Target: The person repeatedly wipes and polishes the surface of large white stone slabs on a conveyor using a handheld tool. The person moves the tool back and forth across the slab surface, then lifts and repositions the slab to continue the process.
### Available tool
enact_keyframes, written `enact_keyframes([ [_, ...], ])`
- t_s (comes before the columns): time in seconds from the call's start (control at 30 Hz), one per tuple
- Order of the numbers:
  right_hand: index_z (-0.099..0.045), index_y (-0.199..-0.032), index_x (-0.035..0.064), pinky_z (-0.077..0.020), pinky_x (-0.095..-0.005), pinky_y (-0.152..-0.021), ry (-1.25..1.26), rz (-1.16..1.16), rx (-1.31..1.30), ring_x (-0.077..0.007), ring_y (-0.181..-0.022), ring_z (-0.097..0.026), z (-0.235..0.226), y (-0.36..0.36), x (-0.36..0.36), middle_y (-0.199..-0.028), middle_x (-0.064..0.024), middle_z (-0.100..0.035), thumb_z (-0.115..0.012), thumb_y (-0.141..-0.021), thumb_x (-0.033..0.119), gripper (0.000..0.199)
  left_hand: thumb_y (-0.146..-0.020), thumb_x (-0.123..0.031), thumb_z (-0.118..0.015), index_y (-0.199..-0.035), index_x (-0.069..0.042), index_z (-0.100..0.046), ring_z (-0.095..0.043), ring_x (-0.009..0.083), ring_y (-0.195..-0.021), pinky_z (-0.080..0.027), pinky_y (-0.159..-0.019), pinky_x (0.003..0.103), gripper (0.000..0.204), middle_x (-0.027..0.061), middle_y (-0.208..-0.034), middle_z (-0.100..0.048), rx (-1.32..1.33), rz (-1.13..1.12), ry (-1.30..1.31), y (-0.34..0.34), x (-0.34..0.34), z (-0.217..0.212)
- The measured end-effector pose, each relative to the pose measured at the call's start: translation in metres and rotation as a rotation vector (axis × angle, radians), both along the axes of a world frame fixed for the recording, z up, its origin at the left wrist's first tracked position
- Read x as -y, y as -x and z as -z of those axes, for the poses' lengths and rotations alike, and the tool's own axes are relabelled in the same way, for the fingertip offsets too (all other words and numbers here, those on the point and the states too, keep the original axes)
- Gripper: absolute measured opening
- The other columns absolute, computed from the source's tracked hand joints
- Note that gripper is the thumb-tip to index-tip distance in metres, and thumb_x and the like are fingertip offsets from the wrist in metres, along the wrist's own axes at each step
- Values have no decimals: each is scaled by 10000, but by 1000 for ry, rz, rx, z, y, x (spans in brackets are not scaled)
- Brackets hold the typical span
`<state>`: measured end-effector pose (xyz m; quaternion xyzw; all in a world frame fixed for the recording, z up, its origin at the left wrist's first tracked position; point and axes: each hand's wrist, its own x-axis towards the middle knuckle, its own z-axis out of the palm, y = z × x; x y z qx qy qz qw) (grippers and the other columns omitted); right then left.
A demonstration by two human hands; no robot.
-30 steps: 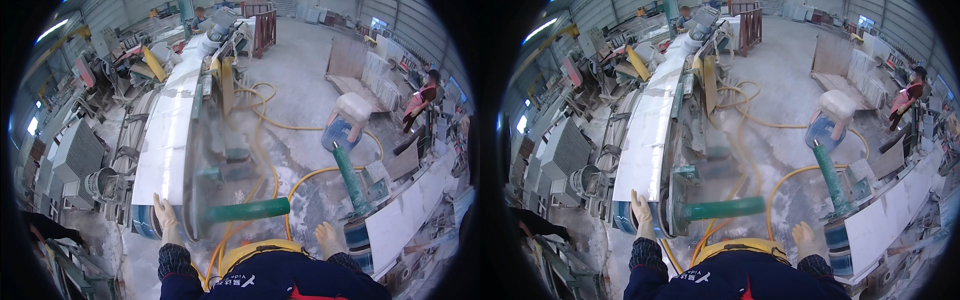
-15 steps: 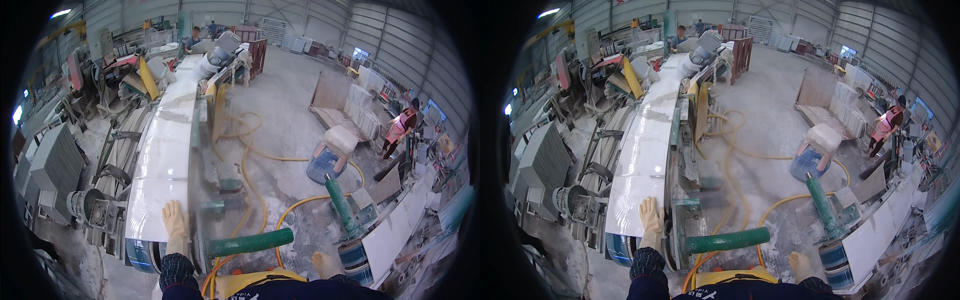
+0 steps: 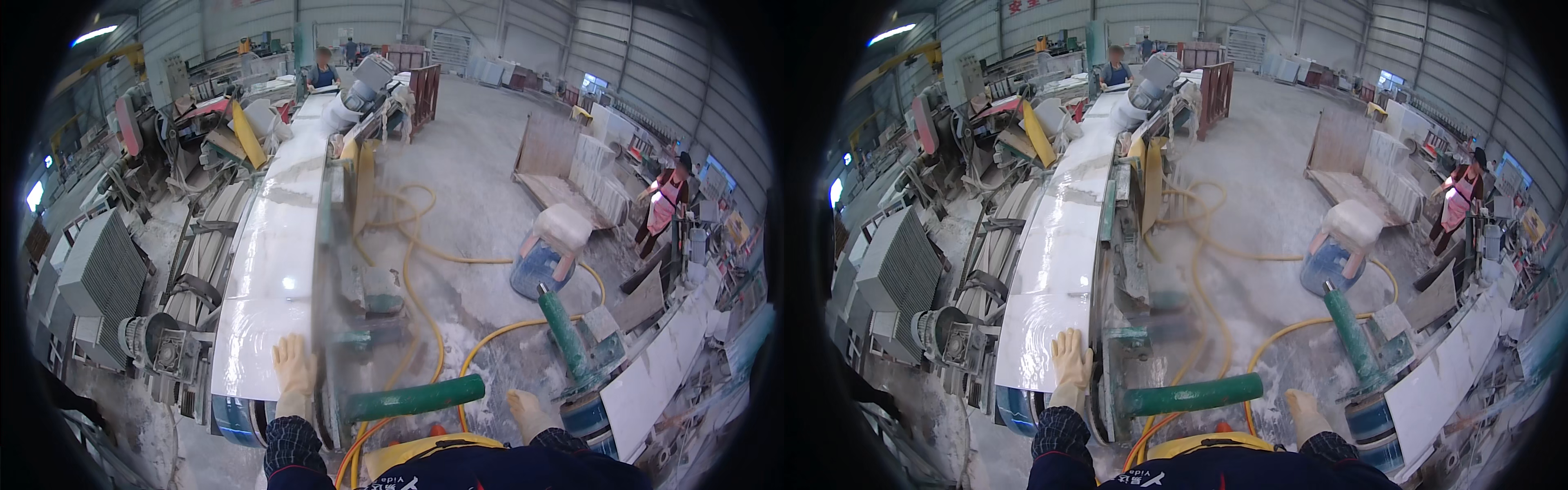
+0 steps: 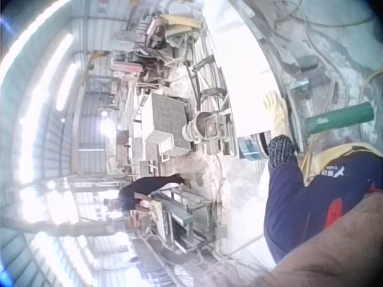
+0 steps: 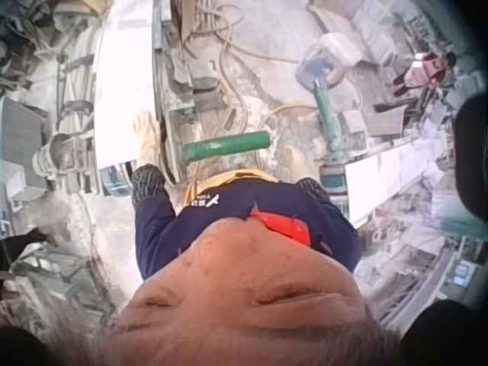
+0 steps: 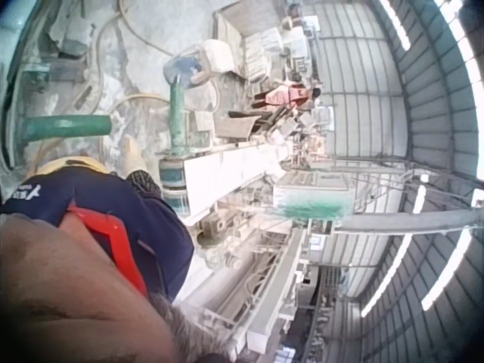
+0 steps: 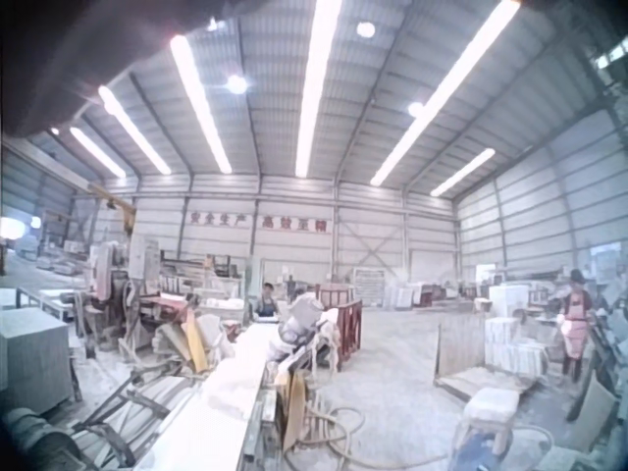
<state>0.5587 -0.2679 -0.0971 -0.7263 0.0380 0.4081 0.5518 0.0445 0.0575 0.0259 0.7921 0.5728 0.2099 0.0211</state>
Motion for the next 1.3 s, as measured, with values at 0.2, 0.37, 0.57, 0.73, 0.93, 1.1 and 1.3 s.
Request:
enact_keyframes([
  [0.2, -620, -1136, -7, -438, -406, -903, -15, -72, -64, -301, -1088, -588, -13, -1, -2, -1153, -137, -659, -632, -886, 257, 364, -905, -287, -589, -1423, -10, -428, -340, 431, -1393, -201, -1187, 527, 609, 225, -1479, -429, 3, 8, 5, 1, 2, 1],
  [0.37, -541, -1151, -29, -399, -420, -986, -208, -57, -291, -344, -1204, -485, 11, -14, 14, -1263, -174, -572, -549, -920, 255, 366, -889, -252, -613, -1396, 0, -452, -358, 446, -1371, -225, -1175, 528, 589, 228, -1459, -446, 34, 15, -9, 2, 5, 2],
  [0.57, -567, -1183, -44, -458, -441, -957, -87, -54, -177, -373, -1164, -565, 4, -1, 17, -1244, -220, -613, -507, -971, 226, 349, -875, -238, -629, -1380, -2, -469, -371, 453, -1355, -242, -1165, 533, 580, 227, -1438, -465, 29, 32, -35, 3, 8, 2],
  [0.73, -581, -1210, -38, -474, -439, -962, -105, -75, -236, -367, -1174, -587, 12, -2, 12, -1282, -226, -610, -540, -965, 210, 351, -871, -239, -636, -1369, -4, -479, -378, 448, -1350, -247, -1162, 530, 573, 221, -1426, -477, 27, 36, -51, 5, 11, 1],
  [0.93, -592, -1203, -43, -476, -449, -992, -88, -80, -268, -365, -1197, -590, 18, 3, 10, -1298, -218, -610, -569, -952, 177, 334, -863, -234, -642, -1344, 2, -490, -380, 439, -1340, -244, -1158, 525, 557, 207, -1406, -489, 27, 36, -69, 5, 16, -2],
  [1.1, -596, -1208, -45, -485, -446, -999, -25, -80, -194, -368, -1190, -594, 6, 14, 12, -1279, -222, -618, -571, -953, 169, 334, -855, -225, -641, -1339, -4, -489, -375, 439, -1334, -248, -1149, 527, 553, 205, -1393, -488, 9, 35, -74, 4, 19, -4],
  [1.3, -600, -1200, -45, -497, -455, -987, -35, -70, -229, -366, -1186, -602, 14, 13, 16, -1270, -221, -626, -572, -956, 172, 328, -855, -227, -642, -1333, -3, -501, -389, 453, -1326, -255, -1144, 534, 547, 220, -1393, -497, 17, 29, -64, 5, 22, -5],
])
